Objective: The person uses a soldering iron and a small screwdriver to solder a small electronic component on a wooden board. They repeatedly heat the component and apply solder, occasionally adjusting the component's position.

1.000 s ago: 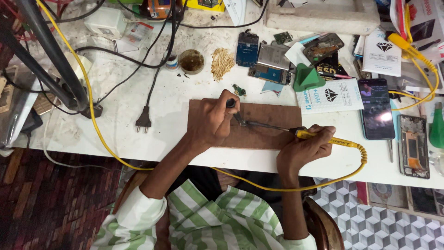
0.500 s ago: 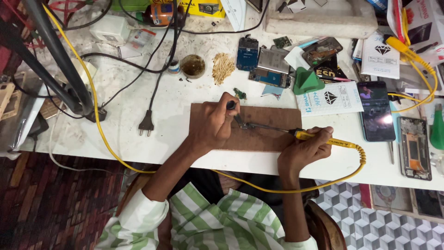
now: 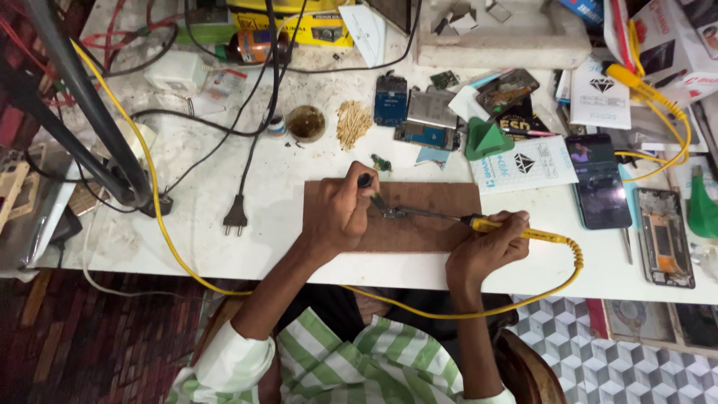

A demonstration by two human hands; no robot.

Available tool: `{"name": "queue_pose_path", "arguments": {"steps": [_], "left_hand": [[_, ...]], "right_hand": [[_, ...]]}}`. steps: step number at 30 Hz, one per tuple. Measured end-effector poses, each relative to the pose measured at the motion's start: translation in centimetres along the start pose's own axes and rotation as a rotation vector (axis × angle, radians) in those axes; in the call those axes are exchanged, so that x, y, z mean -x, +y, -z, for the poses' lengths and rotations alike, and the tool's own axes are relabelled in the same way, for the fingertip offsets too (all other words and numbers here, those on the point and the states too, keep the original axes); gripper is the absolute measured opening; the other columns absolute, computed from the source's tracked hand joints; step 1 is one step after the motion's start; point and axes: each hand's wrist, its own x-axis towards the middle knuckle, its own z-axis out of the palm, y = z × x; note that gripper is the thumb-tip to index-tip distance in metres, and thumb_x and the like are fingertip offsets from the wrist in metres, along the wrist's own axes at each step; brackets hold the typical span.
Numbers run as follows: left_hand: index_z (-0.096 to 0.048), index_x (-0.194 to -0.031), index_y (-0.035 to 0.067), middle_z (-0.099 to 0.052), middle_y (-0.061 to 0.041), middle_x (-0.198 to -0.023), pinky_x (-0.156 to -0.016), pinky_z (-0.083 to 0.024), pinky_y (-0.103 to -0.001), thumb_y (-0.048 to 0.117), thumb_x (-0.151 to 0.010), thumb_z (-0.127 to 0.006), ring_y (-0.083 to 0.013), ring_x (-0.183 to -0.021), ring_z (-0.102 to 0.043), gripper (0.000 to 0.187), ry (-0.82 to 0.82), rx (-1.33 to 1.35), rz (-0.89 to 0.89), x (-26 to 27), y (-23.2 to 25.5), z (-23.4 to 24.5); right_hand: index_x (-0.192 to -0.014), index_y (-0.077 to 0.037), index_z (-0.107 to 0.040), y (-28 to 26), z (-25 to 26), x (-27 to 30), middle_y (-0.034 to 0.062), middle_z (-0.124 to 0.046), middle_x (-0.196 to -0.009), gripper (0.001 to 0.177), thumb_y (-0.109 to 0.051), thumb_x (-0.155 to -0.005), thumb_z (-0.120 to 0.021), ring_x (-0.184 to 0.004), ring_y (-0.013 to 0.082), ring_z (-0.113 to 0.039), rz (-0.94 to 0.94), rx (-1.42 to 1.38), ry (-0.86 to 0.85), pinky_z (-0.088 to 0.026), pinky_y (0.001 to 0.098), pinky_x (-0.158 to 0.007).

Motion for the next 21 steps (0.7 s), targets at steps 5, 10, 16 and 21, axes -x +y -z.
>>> {"name": "queue_pose_path", "arguments": {"steps": [5, 10, 16, 21], "left_hand": [[-0.06, -0.112, 0.003, -0.071, -0.016, -0.088, -0.067, -0.053, -0.041, 0.02, -0.106, -0.051, -0.036, -0.075, -0.068, 0.02, 0.072, -0.126, -0.062, 1.3, 1.0, -0.2], [-0.059, -0.098, 0.008, -0.061, -0.012, -0.063, -0.056, -0.05, -0.04, 0.017, -0.097, -0.046, -0.0302, -0.055, -0.065, 0.015, 0.03, -0.029, 0.091, -2.6, 4.2, 1.3], [-0.058, -0.099, 0.008, -0.06, -0.011, -0.062, -0.052, -0.048, -0.041, 0.02, -0.099, -0.043, -0.031, -0.054, -0.064, 0.019, 0.03, -0.057, 0.088, -0.6, 2.2, 0.6], [-0.057, -0.097, 0.009, -0.058, -0.012, -0.061, -0.053, -0.047, -0.042, 0.023, -0.103, -0.044, -0.0324, -0.054, -0.063, 0.02, 0.052, -0.034, 0.072, -1.0, 2.9, 0.6]], "right_hand": [[-0.106, 0.008, -0.055, -0.7, 1.3, 1.6, 0.0107, -0.055, -0.091, 0.055, -0.045, -0.11, -0.041, -0.082, 0.0249, -0.05, 0.751, 1.209, -0.07, -0.046, 0.0304, -0.078], [-0.083, -0.002, -0.051, -2.1, -1.9, 0.0, 0.0046, -0.053, -0.071, 0.039, -0.029, -0.11, -0.049, -0.062, 0.015, -0.051, -0.188, -0.056, 0.116, -0.047, 0.0298, -0.058], [-0.078, -0.001, -0.052, -0.1, -0.4, 0.3, 0.0037, -0.051, -0.068, 0.046, -0.029, -0.114, -0.05, -0.061, 0.0097, -0.045, -0.087, -0.037, 0.07, -0.039, 0.0267, -0.059], [-0.078, -0.002, -0.052, -1.0, -1.1, 0.5, 0.0015, -0.05, -0.07, 0.045, -0.029, -0.114, -0.05, -0.063, 0.0087, -0.046, -0.043, -0.024, 0.078, -0.039, 0.0259, -0.059]]}}
